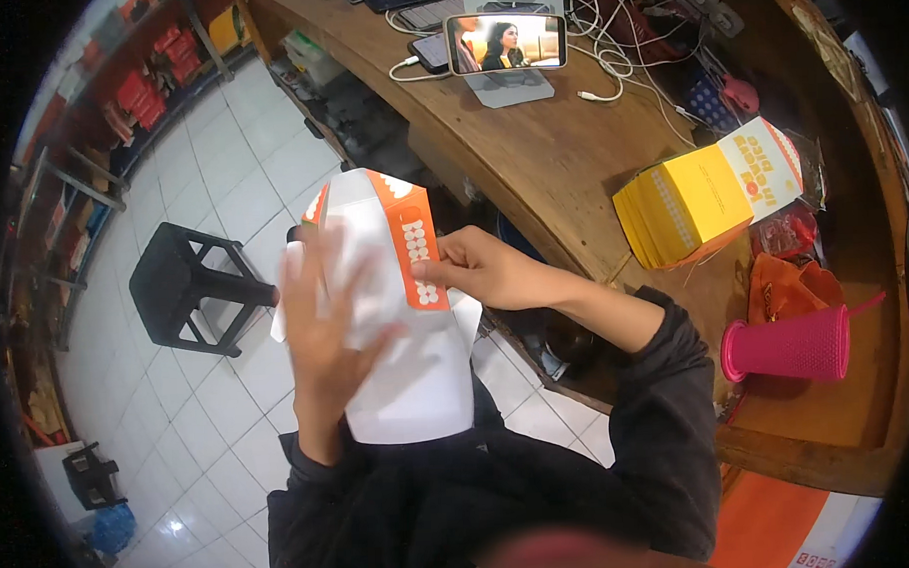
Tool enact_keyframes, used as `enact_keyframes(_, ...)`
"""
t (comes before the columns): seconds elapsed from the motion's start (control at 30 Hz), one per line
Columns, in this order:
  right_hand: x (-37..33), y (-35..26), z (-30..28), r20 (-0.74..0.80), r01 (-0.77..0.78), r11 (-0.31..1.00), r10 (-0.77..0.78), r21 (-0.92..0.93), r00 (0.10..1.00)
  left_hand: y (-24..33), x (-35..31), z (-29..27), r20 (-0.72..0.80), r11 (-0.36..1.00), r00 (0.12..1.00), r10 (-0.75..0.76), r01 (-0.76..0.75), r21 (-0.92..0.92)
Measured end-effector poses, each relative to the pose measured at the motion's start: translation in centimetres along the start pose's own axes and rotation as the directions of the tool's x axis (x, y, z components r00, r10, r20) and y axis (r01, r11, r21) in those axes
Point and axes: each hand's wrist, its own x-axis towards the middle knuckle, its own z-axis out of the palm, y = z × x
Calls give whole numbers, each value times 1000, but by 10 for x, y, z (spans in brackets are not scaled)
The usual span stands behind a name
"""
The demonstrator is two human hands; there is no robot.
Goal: The person folds white and orange paper food boxes into shape by hand, tucking the tabs into the pre-cut slots and stacking the completed boxes on a wooden counter.
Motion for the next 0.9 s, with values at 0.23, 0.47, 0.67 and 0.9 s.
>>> enact_keyframes(0.23,-1,-19,16,16,284,914,-301,289,953,-8,-27,6,308,877,943,-128,252,-408)
enact_keyframes(0.47,2,-34,3,-375,242,872,-413,-425,830,-55,-82,28,221,344,659,-719,614,-711)
enact_keyframes(0.67,-3,-30,-9,-183,109,976,-74,187,980,-32,-45,46,388,-467,664,-639,66,-882)
enact_keyframes(0.9,-107,-92,-103,-614,105,925,-324,-365,720,-5,26,50,389,-547,889,-240,208,-811)
